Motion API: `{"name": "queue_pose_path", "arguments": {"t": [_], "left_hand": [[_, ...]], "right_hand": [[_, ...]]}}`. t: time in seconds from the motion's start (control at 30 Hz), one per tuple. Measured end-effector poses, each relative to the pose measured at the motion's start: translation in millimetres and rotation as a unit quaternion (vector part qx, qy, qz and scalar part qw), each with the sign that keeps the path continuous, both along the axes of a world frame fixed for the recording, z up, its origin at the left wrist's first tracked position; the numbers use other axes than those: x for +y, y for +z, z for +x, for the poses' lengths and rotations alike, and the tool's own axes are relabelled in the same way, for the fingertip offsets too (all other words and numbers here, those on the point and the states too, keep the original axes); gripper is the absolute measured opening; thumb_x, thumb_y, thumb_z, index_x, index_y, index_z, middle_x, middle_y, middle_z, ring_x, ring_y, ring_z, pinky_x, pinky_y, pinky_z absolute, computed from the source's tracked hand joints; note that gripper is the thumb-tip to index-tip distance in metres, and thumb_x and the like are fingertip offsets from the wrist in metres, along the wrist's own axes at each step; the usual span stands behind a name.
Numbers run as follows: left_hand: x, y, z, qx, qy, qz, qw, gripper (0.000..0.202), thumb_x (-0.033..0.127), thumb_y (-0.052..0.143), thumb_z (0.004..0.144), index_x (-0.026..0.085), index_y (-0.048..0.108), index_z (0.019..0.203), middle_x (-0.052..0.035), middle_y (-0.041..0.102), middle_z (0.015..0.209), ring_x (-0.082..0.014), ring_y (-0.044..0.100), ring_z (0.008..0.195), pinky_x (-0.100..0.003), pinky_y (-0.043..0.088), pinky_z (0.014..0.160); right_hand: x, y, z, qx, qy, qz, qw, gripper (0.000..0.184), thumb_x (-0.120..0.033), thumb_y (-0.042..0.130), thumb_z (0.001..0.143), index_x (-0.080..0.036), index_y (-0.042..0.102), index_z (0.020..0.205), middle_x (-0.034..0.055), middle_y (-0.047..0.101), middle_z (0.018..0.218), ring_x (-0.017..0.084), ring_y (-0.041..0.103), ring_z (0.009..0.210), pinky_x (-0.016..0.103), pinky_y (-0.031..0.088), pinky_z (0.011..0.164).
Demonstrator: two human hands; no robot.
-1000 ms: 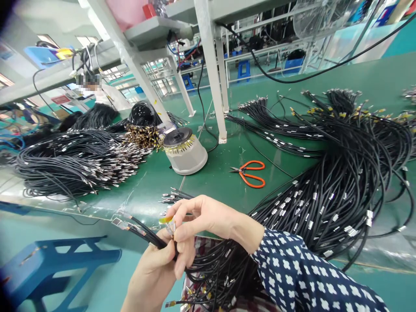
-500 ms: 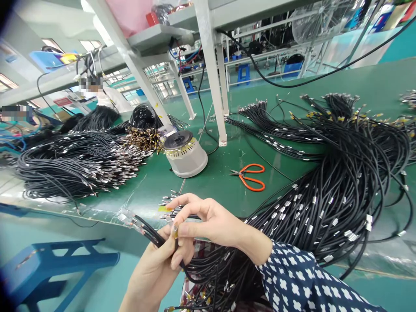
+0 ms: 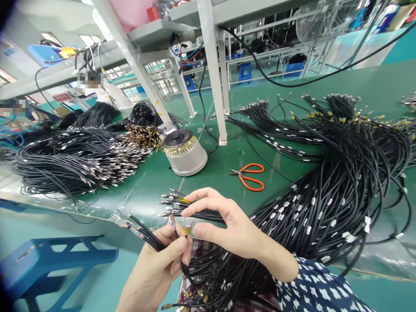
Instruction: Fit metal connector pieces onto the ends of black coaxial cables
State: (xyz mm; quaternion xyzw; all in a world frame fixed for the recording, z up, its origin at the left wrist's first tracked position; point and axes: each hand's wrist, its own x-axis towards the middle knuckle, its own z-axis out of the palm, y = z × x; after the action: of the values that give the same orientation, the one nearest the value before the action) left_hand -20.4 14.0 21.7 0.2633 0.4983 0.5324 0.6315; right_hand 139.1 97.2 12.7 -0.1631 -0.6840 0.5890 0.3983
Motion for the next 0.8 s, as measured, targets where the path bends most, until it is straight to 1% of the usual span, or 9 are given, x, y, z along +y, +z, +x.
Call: {"name": "queue_pose_path", "arguments": {"t": [0.07, 0.13, 0.2, 0.27, 0.33, 0.4, 0.53, 0.67, 0.8], "left_hand": [[1, -1.0, 1, 0.013, 0.005, -0.009, 1.0, 0.03, 0.036, 0.084, 0.063, 0.015, 0.063, 0.06, 0.0008, 0.057, 0.045, -0.0029, 0.032, 0.036, -0.018, 0.018, 0.038], [3, -1.8, 1, 0.016, -0.001, -0.009, 1.0, 0.031, 0.037, 0.084, 0.063, 0.014, 0.063, 0.06, 0.0009, 0.056, 0.044, -0.0027, 0.03, 0.036, -0.018, 0.017, 0.038], [4, -2.3, 1, 0.01, -0.013, -0.004, 1.0, 0.03, 0.037, 0.083, 0.064, 0.014, 0.064, 0.061, 0.001, 0.056, 0.044, -0.0026, 0.029, 0.036, -0.018, 0.016, 0.037], [5, -2.3, 0, -0.002, -0.018, -0.007, 1.0, 0.027, 0.036, 0.082, 0.066, 0.014, 0.066, 0.064, 0.0013, 0.055, 0.045, -0.0028, 0.031, 0.038, -0.017, 0.017, 0.038], [5, -1.9, 0, -0.018, -0.017, -0.013, 1.0, 0.025, 0.034, 0.082, 0.068, 0.013, 0.068, 0.065, 0.0018, 0.053, 0.047, -0.0032, 0.034, 0.041, -0.017, 0.02, 0.04], [4, -1.4, -1, -0.034, -0.017, -0.016, 0.999, 0.024, 0.033, 0.082, 0.069, 0.012, 0.068, 0.065, 0.002, 0.052, 0.048, -0.0037, 0.036, 0.043, -0.017, 0.021, 0.042], [3, -1.7, -4, -0.043, -0.028, -0.013, 0.999, 0.025, 0.033, 0.081, 0.071, 0.012, 0.069, 0.065, 0.0011, 0.052, 0.049, -0.0042, 0.038, 0.044, -0.018, 0.017, 0.043], [5, -3.6, -7, -0.055, -0.049, -0.014, 0.997, 0.022, 0.033, 0.078, 0.074, 0.013, 0.07, 0.067, 0.0006, 0.053, 0.052, -0.0052, 0.04, 0.045, -0.019, 0.021, 0.046], [7, -5.2, -9, -0.076, -0.075, -0.015, 0.994, 0.024, 0.031, 0.077, 0.075, 0.011, 0.068, 0.064, 0.0026, 0.048, 0.047, -0.0059, 0.039, 0.044, -0.02, 0.025, 0.047]], "right_hand": [[1, 7.6, 5, -0.054, -0.035, 0.093, 0.994, 0.026, -0.021, 0.068, 0.084, -0.024, 0.067, 0.11, 0.0093, 0.056, 0.127, 0.023, 0.052, 0.121, 0.042, 0.044, 0.101], [5, 13.4, 8, -0.099, -0.072, 0.209, 0.97, 0.022, -0.02, 0.068, 0.084, -0.024, 0.069, 0.106, 0.01, 0.056, 0.127, 0.024, 0.051, 0.122, 0.042, 0.044, 0.101], [10, 15.7, 9, -0.114, -0.107, 0.344, 0.926, 0.016, -0.024, 0.069, 0.085, -0.026, 0.071, 0.1, 0.0085, 0.06, 0.124, 0.023, 0.051, 0.12, 0.042, 0.043, 0.101], [15, 15.2, 9, -0.107, -0.148, 0.465, 0.866, 0.014, -0.027, 0.068, 0.086, -0.028, 0.071, 0.1, 0.0053, 0.064, 0.121, 0.021, 0.053, 0.116, 0.041, 0.041, 0.1], [18, 14.0, 9, -0.112, -0.17, 0.539, 0.818, 0.019, -0.026, 0.066, 0.089, -0.03, 0.069, 0.106, 0.0029, 0.067, 0.12, 0.018, 0.055, 0.115, 0.039, 0.041, 0.1], [20, 13.7, 8, -0.127, -0.163, 0.565, 0.798, 0.019, -0.022, 0.062, 0.092, -0.029, 0.067, 0.109, 0.0013, 0.068, 0.122, 0.016, 0.056, 0.116, 0.037, 0.04, 0.102], [18, 14.8, 8, -0.119, -0.123, 0.583, 0.794, 0.013, -0.02, 0.06, 0.093, -0.023, 0.068, 0.102, -0.0011, 0.071, 0.118, 0.014, 0.057, 0.115, 0.038, 0.036, 0.105], [13, 13.8, 9, -0.092, -0.143, 0.586, 0.792, 0.014, -0.016, 0.06, 0.092, -0.02, 0.068, 0.103, -0.003, 0.075, 0.108, 0.014, 0.06, 0.108, 0.036, 0.036, 0.104], [10, 11.4, 9, -0.069, -0.162, 0.583, 0.793, 0.014, -0.015, 0.057, 0.094, -0.023, 0.068, 0.095, -0.0056, 0.076, 0.104, 0.012, 0.063, 0.1, 0.033, 0.036, 0.102]]}}
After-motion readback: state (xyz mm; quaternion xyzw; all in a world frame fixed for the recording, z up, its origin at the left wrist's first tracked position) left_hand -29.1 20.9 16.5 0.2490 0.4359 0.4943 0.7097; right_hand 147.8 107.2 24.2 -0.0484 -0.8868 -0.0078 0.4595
